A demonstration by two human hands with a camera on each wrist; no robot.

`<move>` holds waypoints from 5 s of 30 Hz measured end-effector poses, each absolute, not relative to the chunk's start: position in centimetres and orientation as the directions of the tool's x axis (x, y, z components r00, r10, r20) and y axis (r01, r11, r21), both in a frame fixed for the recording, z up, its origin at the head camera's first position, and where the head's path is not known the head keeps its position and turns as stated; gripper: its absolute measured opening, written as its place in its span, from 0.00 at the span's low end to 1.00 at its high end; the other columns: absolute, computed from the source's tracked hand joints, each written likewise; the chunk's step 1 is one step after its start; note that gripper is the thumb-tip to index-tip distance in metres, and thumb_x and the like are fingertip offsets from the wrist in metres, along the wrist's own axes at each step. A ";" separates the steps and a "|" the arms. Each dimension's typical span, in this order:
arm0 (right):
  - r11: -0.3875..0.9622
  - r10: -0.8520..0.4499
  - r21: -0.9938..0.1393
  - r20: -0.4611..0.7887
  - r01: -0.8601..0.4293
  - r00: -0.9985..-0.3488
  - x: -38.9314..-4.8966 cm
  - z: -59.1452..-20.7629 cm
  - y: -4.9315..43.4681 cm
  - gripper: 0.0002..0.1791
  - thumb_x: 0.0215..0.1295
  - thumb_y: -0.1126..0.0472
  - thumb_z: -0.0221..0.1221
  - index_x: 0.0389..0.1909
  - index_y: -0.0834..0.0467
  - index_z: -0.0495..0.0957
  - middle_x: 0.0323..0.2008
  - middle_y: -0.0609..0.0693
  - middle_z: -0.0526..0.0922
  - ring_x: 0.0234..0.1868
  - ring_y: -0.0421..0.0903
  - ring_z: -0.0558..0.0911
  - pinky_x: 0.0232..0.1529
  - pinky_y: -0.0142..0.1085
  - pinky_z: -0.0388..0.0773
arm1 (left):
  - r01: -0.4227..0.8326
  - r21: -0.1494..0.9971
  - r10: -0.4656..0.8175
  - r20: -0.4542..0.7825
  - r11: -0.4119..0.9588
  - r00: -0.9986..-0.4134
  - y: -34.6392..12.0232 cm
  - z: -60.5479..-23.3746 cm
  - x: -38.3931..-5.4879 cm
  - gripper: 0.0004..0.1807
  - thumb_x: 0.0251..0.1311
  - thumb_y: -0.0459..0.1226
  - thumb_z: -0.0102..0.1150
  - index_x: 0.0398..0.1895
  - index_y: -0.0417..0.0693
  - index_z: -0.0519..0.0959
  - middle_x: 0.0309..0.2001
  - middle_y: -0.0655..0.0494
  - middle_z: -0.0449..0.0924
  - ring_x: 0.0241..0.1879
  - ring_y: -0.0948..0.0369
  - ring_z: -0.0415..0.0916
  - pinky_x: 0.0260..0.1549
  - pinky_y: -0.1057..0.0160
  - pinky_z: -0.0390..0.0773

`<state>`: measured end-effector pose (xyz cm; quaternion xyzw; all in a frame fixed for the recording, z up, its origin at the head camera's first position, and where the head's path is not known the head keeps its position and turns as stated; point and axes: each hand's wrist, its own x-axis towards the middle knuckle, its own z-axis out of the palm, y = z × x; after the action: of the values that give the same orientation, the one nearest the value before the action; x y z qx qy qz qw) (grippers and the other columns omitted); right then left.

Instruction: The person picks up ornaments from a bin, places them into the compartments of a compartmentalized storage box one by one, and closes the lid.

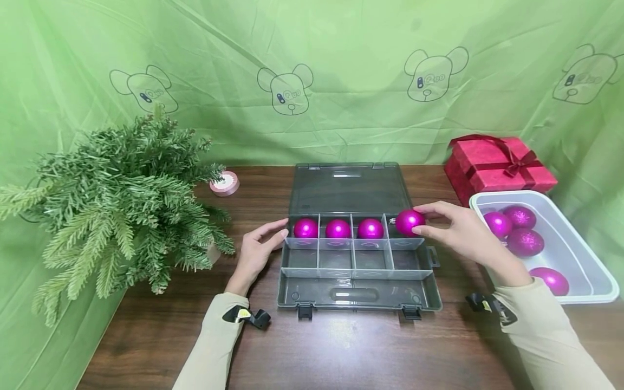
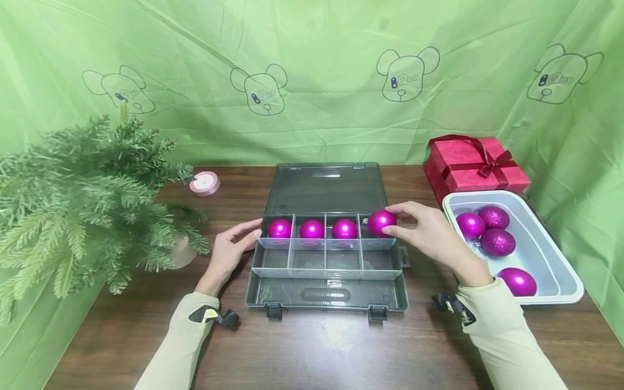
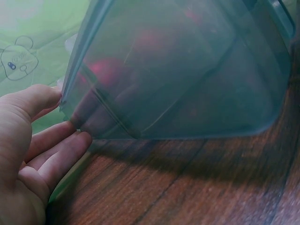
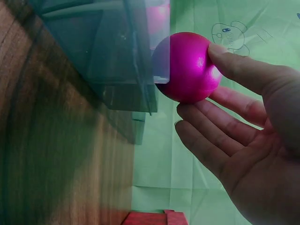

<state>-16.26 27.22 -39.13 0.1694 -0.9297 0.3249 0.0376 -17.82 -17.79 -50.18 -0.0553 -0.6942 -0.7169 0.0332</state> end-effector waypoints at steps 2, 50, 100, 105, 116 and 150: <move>0.728 -0.285 -0.599 0.176 -0.333 -0.942 -16.3 -39.3 27.1 0.25 0.65 0.52 0.76 0.60 0.57 0.85 0.52 0.56 0.89 0.54 0.57 0.87 0.56 0.56 0.81 | 0.124 0.992 0.029 0.125 -0.035 -0.992 -17.8 -50.2 -17.8 0.18 0.68 0.34 0.72 0.59 0.39 0.87 0.58 0.44 0.86 0.49 0.62 0.86 0.49 0.60 0.89; 0.790 -0.210 -0.500 0.324 -0.355 -0.923 -14.0 -36.2 35.1 0.28 0.56 0.63 0.81 0.59 0.53 0.88 0.54 0.44 0.88 0.57 0.16 0.70 0.54 0.09 0.61 | 0.137 0.990 0.022 0.137 -0.018 -0.990 -18.1 -50.1 -17.6 0.17 0.68 0.35 0.73 0.58 0.41 0.88 0.57 0.48 0.87 0.52 0.60 0.86 0.51 0.59 0.88; 0.902 -0.198 -0.341 0.217 -0.264 -0.956 -15.3 -41.3 40.7 0.27 0.59 0.66 0.77 0.58 0.70 0.82 0.48 0.72 0.85 0.46 0.69 0.84 0.44 0.55 0.75 | 0.123 0.992 0.030 0.124 -0.030 -0.992 -17.9 -50.1 -17.7 0.17 0.68 0.34 0.73 0.59 0.40 0.87 0.57 0.48 0.87 0.52 0.60 0.86 0.50 0.57 0.88; 0.905 -0.214 -0.319 0.235 -0.283 -0.948 -15.4 -41.4 40.7 0.26 0.56 0.68 0.77 0.55 0.69 0.83 0.47 0.72 0.85 0.47 0.72 0.83 0.44 0.62 0.76 | 0.130 0.991 0.024 0.130 -0.019 -0.991 -17.9 -50.1 -17.8 0.17 0.68 0.34 0.73 0.58 0.40 0.87 0.57 0.49 0.87 0.52 0.60 0.86 0.50 0.58 0.88; 0.906 -0.255 -0.269 0.270 -0.327 -0.929 -15.7 -41.9 40.6 0.25 0.46 0.72 0.78 0.48 0.72 0.83 0.42 0.72 0.83 0.45 0.71 0.81 0.43 0.62 0.75 | 0.130 0.991 0.029 0.131 -0.015 -0.991 -17.9 -50.2 -17.8 0.17 0.68 0.34 0.73 0.58 0.42 0.88 0.58 0.49 0.87 0.53 0.59 0.86 0.51 0.58 0.88; 0.898 -0.062 -0.419 0.178 -0.133 -0.982 -11.9 -37.2 40.8 0.29 0.64 0.58 0.76 0.63 0.64 0.81 0.58 0.75 0.80 0.56 0.77 0.76 0.51 0.69 0.69 | 0.130 0.992 0.020 0.130 -0.003 -0.991 -17.8 -50.0 -17.8 0.17 0.68 0.35 0.73 0.58 0.43 0.88 0.57 0.50 0.88 0.53 0.59 0.86 0.51 0.59 0.88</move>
<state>-11.89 40.76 -37.19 0.0502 -0.9709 0.2200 0.0802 -17.77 -17.84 -50.02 -0.0530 -0.7051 -0.7060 0.0389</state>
